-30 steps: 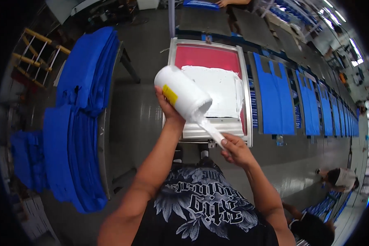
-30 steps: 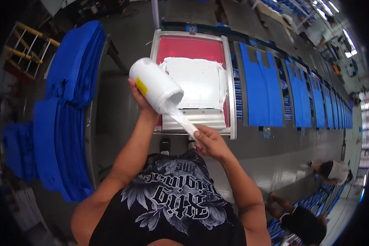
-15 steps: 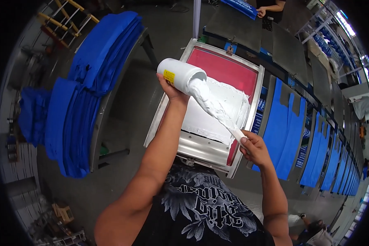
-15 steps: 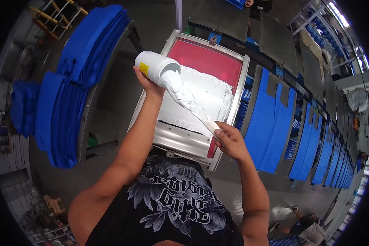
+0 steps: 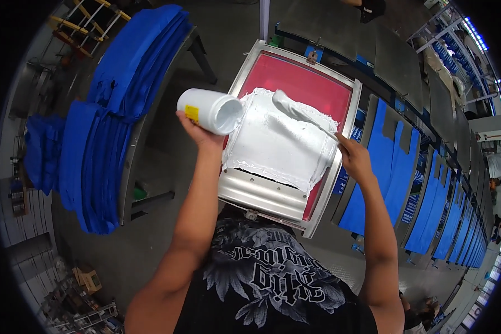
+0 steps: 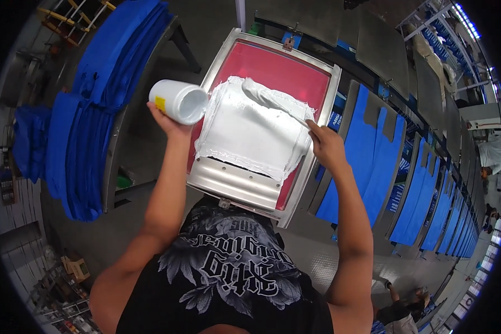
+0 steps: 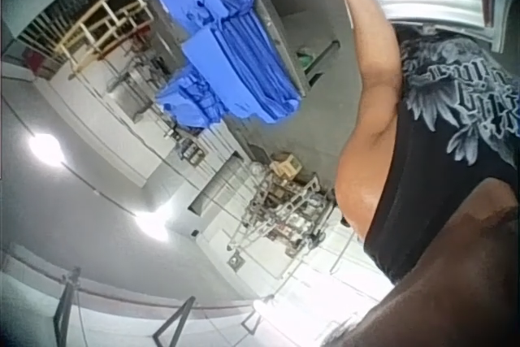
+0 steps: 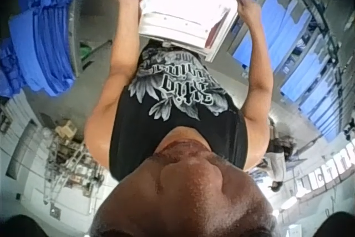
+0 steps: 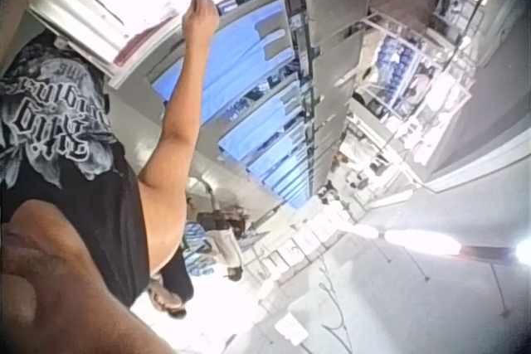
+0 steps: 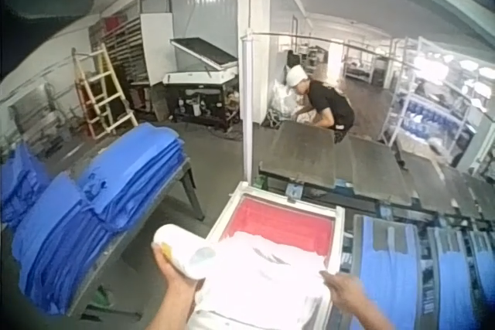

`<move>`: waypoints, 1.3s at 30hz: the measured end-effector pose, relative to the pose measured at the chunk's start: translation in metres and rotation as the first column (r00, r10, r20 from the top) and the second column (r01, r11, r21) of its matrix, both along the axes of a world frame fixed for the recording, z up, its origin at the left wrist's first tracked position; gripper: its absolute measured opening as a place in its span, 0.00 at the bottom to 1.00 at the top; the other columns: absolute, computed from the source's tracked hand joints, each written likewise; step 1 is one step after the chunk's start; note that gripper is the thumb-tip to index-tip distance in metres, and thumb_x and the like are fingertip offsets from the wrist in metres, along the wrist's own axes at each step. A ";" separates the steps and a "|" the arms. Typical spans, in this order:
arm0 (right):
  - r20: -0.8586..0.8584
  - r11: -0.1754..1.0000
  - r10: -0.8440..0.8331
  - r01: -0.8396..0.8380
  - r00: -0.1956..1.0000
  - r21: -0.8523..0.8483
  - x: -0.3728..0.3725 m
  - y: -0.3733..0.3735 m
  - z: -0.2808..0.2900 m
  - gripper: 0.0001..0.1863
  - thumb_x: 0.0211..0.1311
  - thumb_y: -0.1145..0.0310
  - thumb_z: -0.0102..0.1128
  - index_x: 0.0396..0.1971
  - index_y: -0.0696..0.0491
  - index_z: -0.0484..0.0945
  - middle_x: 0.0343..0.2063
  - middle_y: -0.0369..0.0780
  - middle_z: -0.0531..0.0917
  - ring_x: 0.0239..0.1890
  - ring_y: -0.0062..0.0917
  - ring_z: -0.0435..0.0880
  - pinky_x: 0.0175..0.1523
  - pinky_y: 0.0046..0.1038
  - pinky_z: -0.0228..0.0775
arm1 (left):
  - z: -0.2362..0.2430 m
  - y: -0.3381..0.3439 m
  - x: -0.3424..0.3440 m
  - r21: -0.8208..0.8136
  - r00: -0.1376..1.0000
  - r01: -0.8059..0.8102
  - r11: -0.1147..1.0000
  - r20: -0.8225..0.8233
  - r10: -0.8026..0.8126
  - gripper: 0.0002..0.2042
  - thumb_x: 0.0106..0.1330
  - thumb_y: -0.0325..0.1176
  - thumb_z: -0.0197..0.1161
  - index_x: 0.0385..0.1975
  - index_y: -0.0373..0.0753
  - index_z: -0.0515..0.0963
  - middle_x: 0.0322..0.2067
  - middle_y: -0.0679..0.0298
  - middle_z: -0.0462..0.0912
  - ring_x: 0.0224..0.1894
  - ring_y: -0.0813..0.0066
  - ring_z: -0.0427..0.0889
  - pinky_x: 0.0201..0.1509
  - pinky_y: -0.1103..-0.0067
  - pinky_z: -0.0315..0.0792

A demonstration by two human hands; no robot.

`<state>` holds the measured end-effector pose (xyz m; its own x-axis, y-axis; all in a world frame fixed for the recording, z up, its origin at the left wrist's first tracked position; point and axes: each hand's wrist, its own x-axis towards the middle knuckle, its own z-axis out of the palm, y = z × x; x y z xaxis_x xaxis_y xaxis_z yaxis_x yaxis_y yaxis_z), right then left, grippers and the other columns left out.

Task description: Use a squeegee to apply white ink through a screen onto fabric items on a production line.

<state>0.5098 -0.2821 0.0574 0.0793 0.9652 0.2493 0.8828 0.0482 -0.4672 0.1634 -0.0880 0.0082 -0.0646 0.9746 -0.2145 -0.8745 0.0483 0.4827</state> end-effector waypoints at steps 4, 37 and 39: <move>0.160 0.995 0.027 -0.011 0.987 -0.100 0.007 0.012 -0.022 0.17 0.55 0.72 0.58 0.46 0.46 0.78 0.20 0.41 0.75 0.25 0.36 0.76 0.31 0.37 0.68 | 0.013 -0.023 -0.034 -0.036 0.999 0.023 0.999 -0.044 -0.025 0.39 0.56 0.70 0.46 0.58 0.44 0.64 0.52 0.56 0.73 0.53 0.53 0.74 0.58 0.55 0.68; -0.171 0.535 -0.842 0.747 0.512 -0.395 -0.257 0.021 -0.097 0.30 0.57 0.71 0.51 0.60 0.57 0.58 0.43 0.60 0.73 0.45 0.53 0.74 0.52 0.44 0.66 | 0.011 0.050 -0.190 0.165 0.709 0.657 0.736 0.195 -0.677 0.40 0.58 0.69 0.46 0.59 0.39 0.62 0.49 0.43 0.72 0.50 0.48 0.74 0.59 0.56 0.66; -0.224 0.624 -0.780 0.695 0.585 -0.357 -0.280 0.035 -0.104 0.30 0.57 0.70 0.51 0.61 0.57 0.58 0.42 0.61 0.73 0.45 0.53 0.74 0.53 0.44 0.65 | 0.013 0.048 -0.194 0.162 0.708 0.660 0.733 0.192 -0.680 0.41 0.57 0.69 0.46 0.59 0.39 0.62 0.49 0.43 0.72 0.50 0.48 0.74 0.58 0.56 0.67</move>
